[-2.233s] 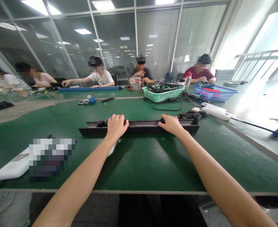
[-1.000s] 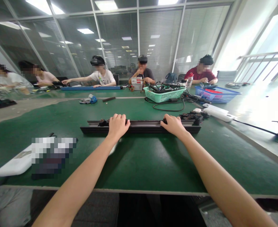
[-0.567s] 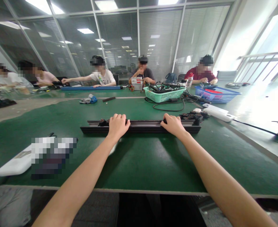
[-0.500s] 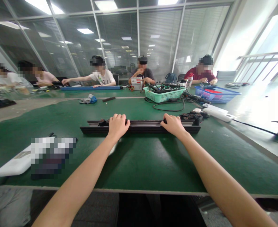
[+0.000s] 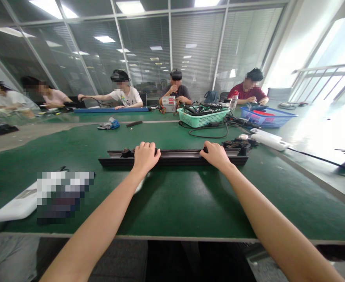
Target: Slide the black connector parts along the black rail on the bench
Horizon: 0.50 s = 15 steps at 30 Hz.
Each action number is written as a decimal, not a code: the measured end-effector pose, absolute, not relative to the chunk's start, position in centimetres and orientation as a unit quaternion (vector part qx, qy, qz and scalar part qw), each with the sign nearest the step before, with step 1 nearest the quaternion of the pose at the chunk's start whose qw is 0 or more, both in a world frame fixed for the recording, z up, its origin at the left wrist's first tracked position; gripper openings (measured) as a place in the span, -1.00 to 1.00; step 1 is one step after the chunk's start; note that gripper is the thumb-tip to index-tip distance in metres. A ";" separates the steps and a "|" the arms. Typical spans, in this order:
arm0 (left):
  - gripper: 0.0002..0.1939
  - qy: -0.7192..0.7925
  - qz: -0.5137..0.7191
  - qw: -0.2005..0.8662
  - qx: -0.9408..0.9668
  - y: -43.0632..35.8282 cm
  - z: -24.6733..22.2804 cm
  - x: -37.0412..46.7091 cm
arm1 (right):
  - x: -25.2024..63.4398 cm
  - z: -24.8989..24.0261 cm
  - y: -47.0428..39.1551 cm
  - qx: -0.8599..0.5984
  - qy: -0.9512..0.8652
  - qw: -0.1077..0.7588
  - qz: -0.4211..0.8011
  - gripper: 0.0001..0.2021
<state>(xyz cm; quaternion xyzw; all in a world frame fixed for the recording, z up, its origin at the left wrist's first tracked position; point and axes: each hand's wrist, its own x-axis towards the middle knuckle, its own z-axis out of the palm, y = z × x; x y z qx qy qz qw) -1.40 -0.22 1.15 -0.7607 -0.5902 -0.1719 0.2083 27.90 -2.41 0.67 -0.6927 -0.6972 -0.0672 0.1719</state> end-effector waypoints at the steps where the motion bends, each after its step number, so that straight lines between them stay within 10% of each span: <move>1: -0.71 -0.590 -0.172 0.209 -0.761 -0.2 1.2 -1.4 | 27.9 0.6 -2.4 -0.692 -0.697 0.176 -0.064 -0.78; 15: -0.72 -0.588 -0.169 0.217 -0.761 -0.2 1.2 -1.3 | 28.4 0.6 -2.2 -0.690 -0.697 0.185 -0.056 -0.80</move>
